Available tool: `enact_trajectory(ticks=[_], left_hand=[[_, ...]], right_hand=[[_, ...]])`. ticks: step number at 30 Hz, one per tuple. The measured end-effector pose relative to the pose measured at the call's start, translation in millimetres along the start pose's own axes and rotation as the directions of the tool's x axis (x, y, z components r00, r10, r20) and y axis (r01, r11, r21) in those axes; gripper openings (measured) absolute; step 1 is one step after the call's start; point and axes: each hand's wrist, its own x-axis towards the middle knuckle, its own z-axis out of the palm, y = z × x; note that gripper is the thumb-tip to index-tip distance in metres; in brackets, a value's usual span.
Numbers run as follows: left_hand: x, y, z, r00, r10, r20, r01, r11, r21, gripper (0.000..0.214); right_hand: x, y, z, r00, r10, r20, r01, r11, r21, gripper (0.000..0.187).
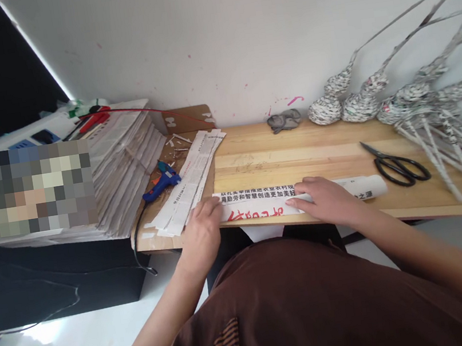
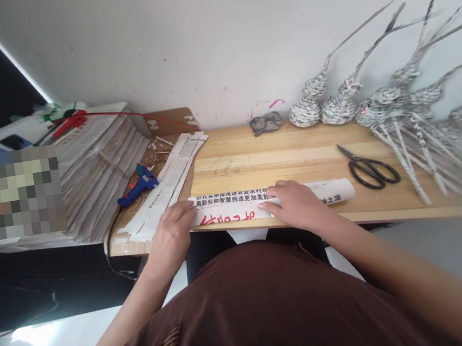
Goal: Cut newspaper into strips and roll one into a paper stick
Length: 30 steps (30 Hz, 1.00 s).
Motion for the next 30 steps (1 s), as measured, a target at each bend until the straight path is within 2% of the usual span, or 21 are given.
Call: enact_trajectory(ticks=[2, 4, 8, 11, 15, 21, 27, 30], left_hand=[[0, 2, -1.1, 0.997, 0.039, 0.069, -0.037, 0.999, -0.029, 0.045], [1, 8, -4.5, 0.993, 0.023, 0.114, -0.022, 1.000, -0.009, 0.054], [-1, 33, -11.5, 0.981, -0.021, 0.195, -0.014, 0.984, 0.178, 0.059], [-7, 49, -8.7, 0.977, -0.049, 0.207, -0.020, 0.947, 0.320, 0.070], [-19, 51, 1.6, 0.981, -0.041, 0.191, -0.040, 0.916, 0.400, 0.085], [-23, 47, 9.5, 0.986, -0.037, 0.163, -0.026, 0.929, 0.368, 0.089], [-16, 48, 18.0, 0.979, 0.065, 0.192, -0.119, 0.951, 0.286, 0.086], [-15, 49, 21.4, 0.975, 0.071, 0.211, -0.134, 0.945, 0.298, 0.088]], right_hand=[[0, 0, 1, 1.000, 0.003, 0.001, -0.003, 1.000, -0.011, 0.037], [1, -1, 1, 1.000, 0.008, -0.001, -0.008, 1.000, -0.016, 0.036], [1, -1, 2, 1.000, 0.014, -0.001, -0.015, 1.000, -0.023, 0.035], [2, 0, 2, 1.000, 0.015, -0.010, -0.015, 1.000, -0.016, 0.034], [3, 1, 2, 0.999, 0.040, 0.008, -0.040, 0.999, -0.005, 0.034], [3, 2, 4, 1.000, 0.030, 0.002, -0.030, 1.000, -0.006, 0.032], [4, 3, 5, 1.000, 0.022, 0.001, -0.022, 1.000, -0.002, 0.035], [4, 4, 6, 1.000, 0.008, -0.009, -0.008, 1.000, 0.000, 0.035]])
